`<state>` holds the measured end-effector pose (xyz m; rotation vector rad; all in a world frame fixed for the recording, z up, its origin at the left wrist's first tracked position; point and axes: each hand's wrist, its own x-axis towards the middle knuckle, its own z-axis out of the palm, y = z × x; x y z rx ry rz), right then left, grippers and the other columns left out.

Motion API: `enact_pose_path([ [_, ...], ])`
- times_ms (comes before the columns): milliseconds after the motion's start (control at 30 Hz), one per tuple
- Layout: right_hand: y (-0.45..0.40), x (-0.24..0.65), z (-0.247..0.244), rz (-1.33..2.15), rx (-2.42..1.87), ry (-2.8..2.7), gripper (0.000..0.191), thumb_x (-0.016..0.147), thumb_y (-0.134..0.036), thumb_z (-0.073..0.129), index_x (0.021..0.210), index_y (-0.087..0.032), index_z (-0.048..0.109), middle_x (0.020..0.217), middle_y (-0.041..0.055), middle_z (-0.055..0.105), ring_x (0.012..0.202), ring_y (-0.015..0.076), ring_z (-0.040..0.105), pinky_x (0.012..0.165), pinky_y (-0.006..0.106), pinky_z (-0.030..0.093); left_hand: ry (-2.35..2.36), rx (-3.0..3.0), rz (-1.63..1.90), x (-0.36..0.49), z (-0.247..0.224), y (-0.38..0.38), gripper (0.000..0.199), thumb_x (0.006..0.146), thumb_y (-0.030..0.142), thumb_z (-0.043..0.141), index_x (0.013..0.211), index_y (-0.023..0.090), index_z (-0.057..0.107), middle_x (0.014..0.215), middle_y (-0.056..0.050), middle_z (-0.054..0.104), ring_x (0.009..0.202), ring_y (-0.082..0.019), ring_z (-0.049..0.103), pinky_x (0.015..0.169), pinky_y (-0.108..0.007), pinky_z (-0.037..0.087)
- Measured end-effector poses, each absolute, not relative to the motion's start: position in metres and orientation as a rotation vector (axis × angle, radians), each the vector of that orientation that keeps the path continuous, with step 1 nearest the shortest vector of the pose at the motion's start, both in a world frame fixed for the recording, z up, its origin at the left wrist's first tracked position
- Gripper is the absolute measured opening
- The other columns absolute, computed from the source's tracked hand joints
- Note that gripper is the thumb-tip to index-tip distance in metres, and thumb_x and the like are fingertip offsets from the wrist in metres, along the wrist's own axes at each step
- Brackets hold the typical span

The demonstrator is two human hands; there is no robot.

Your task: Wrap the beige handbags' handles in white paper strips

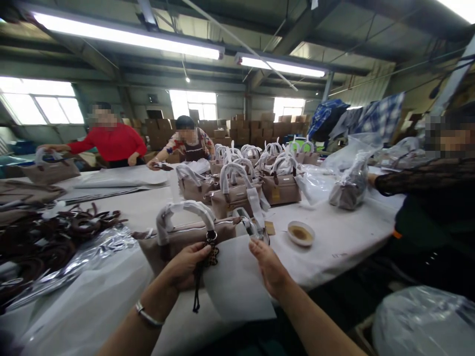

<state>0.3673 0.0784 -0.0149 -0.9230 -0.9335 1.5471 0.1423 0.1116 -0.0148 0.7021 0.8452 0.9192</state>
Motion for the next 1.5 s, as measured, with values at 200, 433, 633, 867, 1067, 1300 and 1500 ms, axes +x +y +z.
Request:
enact_pose_path([
  [200,0.069,0.359,-0.03,1.65,-1.005,-0.985,0.047,0.062,-0.037,0.084,0.1,-0.014,0.07,0.085,0.0086,0.074,0.07,0.0218,0.068,0.064,0.035,0.054,0.981,0.848,0.956,0.147,-0.008,0.108,0.031,0.066,0.03,0.084,0.086,0.011,0.07,0.077,-0.007,0.073,0.068,-0.016,0.065,0.065,-0.027,0.053],
  [433,0.086,0.349,-0.052,1.624,-1.026,-0.99,0.035,0.065,-0.036,0.078,0.091,-0.013,0.072,0.074,0.0053,0.072,0.06,0.0178,0.065,0.055,0.031,0.053,1.371,1.414,0.874,0.132,0.009,0.1,0.022,0.079,0.034,0.066,0.081,0.013,0.072,0.079,-0.008,0.073,0.075,-0.02,0.064,0.068,-0.028,0.05],
  [633,0.085,0.34,-0.059,1.55,-1.014,-1.1,0.03,0.07,-0.039,0.073,0.089,-0.016,0.073,0.073,0.0036,0.07,0.061,0.0201,0.063,0.056,0.034,0.053,1.67,1.706,0.836,0.134,0.015,0.096,0.022,0.082,0.034,0.059,0.076,0.015,0.07,0.076,-0.008,0.069,0.075,-0.023,0.062,0.067,-0.03,0.045],
  [867,0.087,0.324,-0.066,1.481,-0.944,-1.156,0.026,0.076,-0.037,0.068,0.093,-0.017,0.074,0.081,0.0046,0.072,0.076,0.0262,0.065,0.069,0.038,0.052,1.955,2.009,0.734,0.141,0.024,0.084,0.021,0.083,0.035,0.059,0.081,0.017,0.071,0.083,-0.011,0.064,0.082,-0.026,0.059,0.074,-0.034,0.038],
  [1067,0.083,0.296,-0.046,1.61,-0.769,-0.973,0.03,0.071,-0.038,0.074,0.093,-0.018,0.073,0.087,0.0064,0.074,0.085,0.0287,0.067,0.082,0.041,0.051,1.85,1.899,0.713,0.145,0.025,0.078,0.022,0.086,0.033,0.054,0.074,0.018,0.066,0.078,-0.01,0.069,0.076,-0.024,0.062,0.067,-0.031,0.036],
  [1300,0.077,0.283,-0.035,1.873,-0.659,-0.772,0.048,0.07,-0.053,0.076,0.1,-0.015,0.07,0.085,0.0098,0.075,0.088,0.0318,0.07,0.081,0.044,0.054,1.848,1.752,0.922,0.143,0.006,0.067,0.028,0.089,0.036,0.05,0.074,0.017,0.065,0.076,-0.009,0.07,0.074,-0.024,0.063,0.066,-0.032,0.039],
  [1500,0.082,0.282,-0.047,1.859,-0.626,-0.843,0.049,0.071,-0.054,0.079,0.099,-0.015,0.075,0.093,0.0123,0.076,0.102,0.033,0.067,0.097,0.046,0.047,1.795,1.786,1.235,0.145,-0.011,0.048,0.031,0.091,0.034,0.049,0.107,0.015,0.067,0.102,-0.014,0.07,0.097,-0.027,0.063,0.087,-0.038,0.046],
])
